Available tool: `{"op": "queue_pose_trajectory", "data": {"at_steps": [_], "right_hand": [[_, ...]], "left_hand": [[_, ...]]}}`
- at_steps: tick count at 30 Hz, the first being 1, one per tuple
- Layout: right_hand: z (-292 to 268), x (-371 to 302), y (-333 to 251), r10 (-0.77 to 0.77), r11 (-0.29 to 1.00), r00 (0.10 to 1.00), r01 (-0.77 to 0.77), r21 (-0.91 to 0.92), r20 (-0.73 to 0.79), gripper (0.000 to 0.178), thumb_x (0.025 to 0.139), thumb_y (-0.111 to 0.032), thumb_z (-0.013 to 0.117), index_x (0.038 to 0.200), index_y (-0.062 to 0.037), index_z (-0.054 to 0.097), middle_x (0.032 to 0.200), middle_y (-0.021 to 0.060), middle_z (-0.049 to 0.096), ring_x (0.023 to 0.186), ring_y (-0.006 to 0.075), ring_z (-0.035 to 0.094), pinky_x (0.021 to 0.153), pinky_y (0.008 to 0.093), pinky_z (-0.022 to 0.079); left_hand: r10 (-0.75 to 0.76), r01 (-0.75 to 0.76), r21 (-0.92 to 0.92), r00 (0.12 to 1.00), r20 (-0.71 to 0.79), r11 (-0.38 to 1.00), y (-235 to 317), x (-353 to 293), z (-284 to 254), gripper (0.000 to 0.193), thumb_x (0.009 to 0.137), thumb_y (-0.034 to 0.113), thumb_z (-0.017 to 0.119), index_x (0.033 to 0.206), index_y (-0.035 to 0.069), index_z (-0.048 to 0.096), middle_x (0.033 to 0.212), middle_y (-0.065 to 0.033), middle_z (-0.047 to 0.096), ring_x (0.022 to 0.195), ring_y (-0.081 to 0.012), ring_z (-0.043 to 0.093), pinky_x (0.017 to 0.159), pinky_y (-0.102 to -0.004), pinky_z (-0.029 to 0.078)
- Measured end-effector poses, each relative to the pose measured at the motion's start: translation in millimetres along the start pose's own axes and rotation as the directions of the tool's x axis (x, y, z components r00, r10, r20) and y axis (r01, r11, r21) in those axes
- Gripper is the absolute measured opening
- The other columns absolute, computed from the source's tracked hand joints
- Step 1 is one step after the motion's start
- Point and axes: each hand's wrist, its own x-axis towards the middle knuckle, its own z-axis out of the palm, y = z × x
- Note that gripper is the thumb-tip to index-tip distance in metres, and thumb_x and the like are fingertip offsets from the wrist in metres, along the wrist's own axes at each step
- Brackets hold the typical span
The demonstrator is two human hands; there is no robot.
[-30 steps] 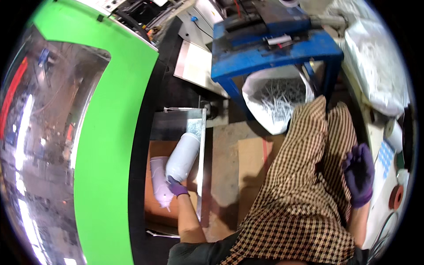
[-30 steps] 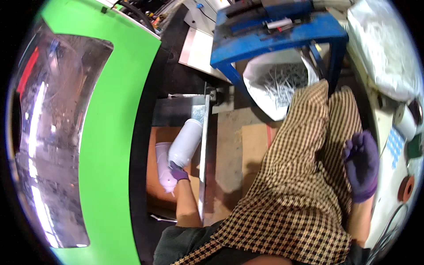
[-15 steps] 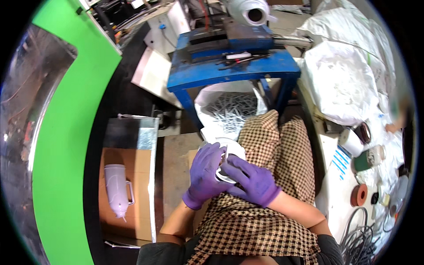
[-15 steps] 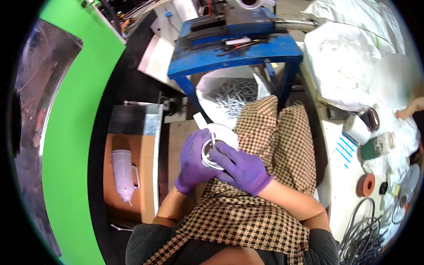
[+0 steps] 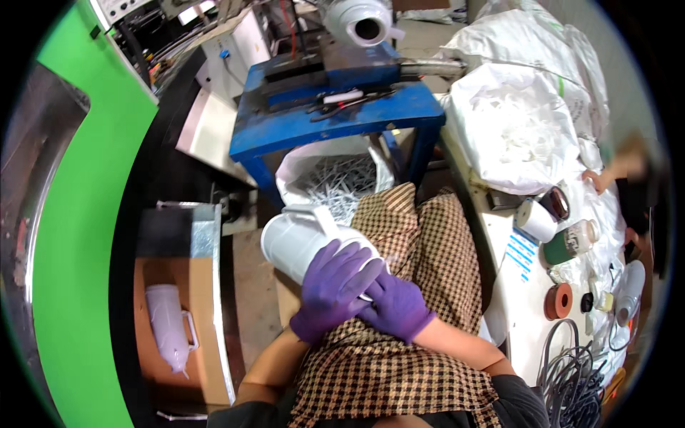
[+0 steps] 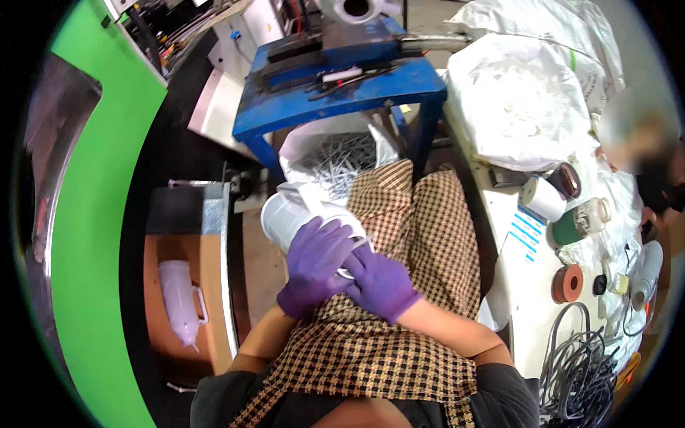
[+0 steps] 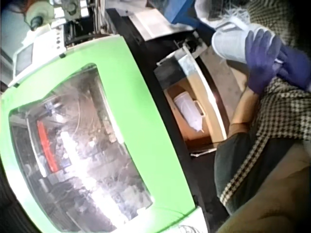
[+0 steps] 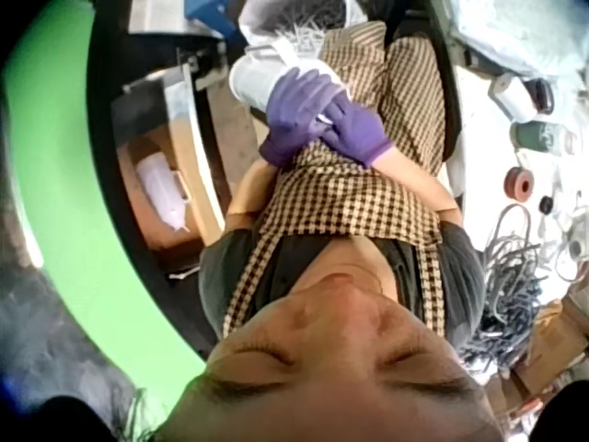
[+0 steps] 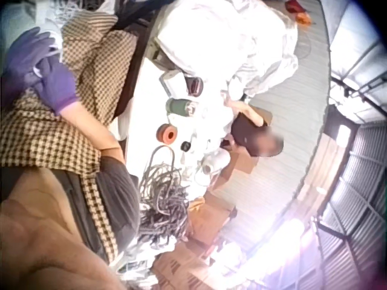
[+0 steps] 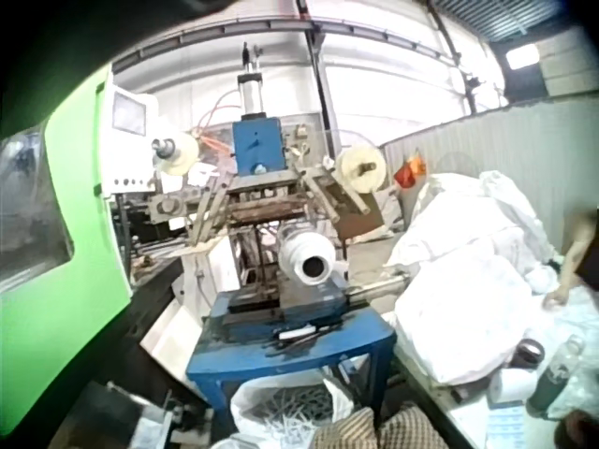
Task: The person assembles white plastic sprayers by inserting a hose into the neck and screwing on the lid. They repeatedly pick up sprayers, attach hoses, and tighten the lids while seated at a cluttered workbench.
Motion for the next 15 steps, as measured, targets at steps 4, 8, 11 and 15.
{"op": "queue_pose_trajectory", "data": {"at_steps": [4, 8, 11, 15], "right_hand": [[-16.2, -7.0, 0.8, 0.164, 0.986, 0.973, -0.166, -0.003, 0.16, 0.048, 0.09, -0.028, 0.065, 0.131, -0.0082, 0.051, 0.1, 0.017, 0.072, 0.07, 0.0324, 0.071, 0.058, 0.0422, 0.057], [-23.5, 12.8, 20.1, 0.089, 0.716, 0.881, -0.381, 0.585, 0.465, 0.046, 0.094, -0.017, 0.064, 0.133, -0.0066, 0.045, 0.083, 0.0126, 0.069, 0.063, 0.0206, 0.068, 0.056, 0.0325, 0.054], [-28.6, 35.6, 24.7, -0.016, 0.335, 0.919, -0.366, 0.868, 0.393, 0.063, 0.094, -0.012, 0.068, 0.149, -0.0073, 0.037, 0.098, 0.0143, 0.069, 0.081, 0.0163, 0.067, 0.07, 0.0276, 0.053], [-71.6, 47.7, 36.8, -0.131, 0.89, 0.987, 0.159, 0.426, -0.094, 0.041, 0.092, -0.018, 0.073, 0.13, -0.0069, 0.065, 0.133, 0.0165, 0.067, 0.129, 0.0301, 0.06, 0.11, 0.0409, 0.047]], "left_hand": [[0.203, -0.199, 0.107, 0.978, -0.035, 0.974, -3.5, 8.0, 8.4, 0.041, 0.077, 0.031, 0.081, 0.109, 0.01, 0.067, 0.118, -0.0115, 0.071, 0.112, -0.0312, 0.069, 0.103, -0.051, 0.049], [0.417, -0.423, 0.161, 0.906, 0.067, 0.892, -25.9, 23.9, 21.6, 0.041, 0.08, 0.035, 0.079, 0.113, 0.015, 0.067, 0.119, -0.009, 0.071, 0.114, -0.0306, 0.067, 0.103, -0.0495, 0.049], [0.267, -0.268, 0.044, 0.963, 0.036, 0.962, -64.8, 49.3, 31.0, 0.044, 0.079, 0.035, 0.079, 0.115, 0.013, 0.066, 0.122, -0.009, 0.069, 0.116, -0.0337, 0.065, 0.104, -0.0492, 0.048], [-0.177, 0.16, -0.087, 0.952, -0.251, 0.983, -111.3, 73.6, 34.6, 0.072, 0.074, 0.021, 0.086, 0.137, 0.009, 0.054, 0.127, -0.0094, 0.064, 0.12, -0.0302, 0.061, 0.107, -0.0436, 0.046]]}}
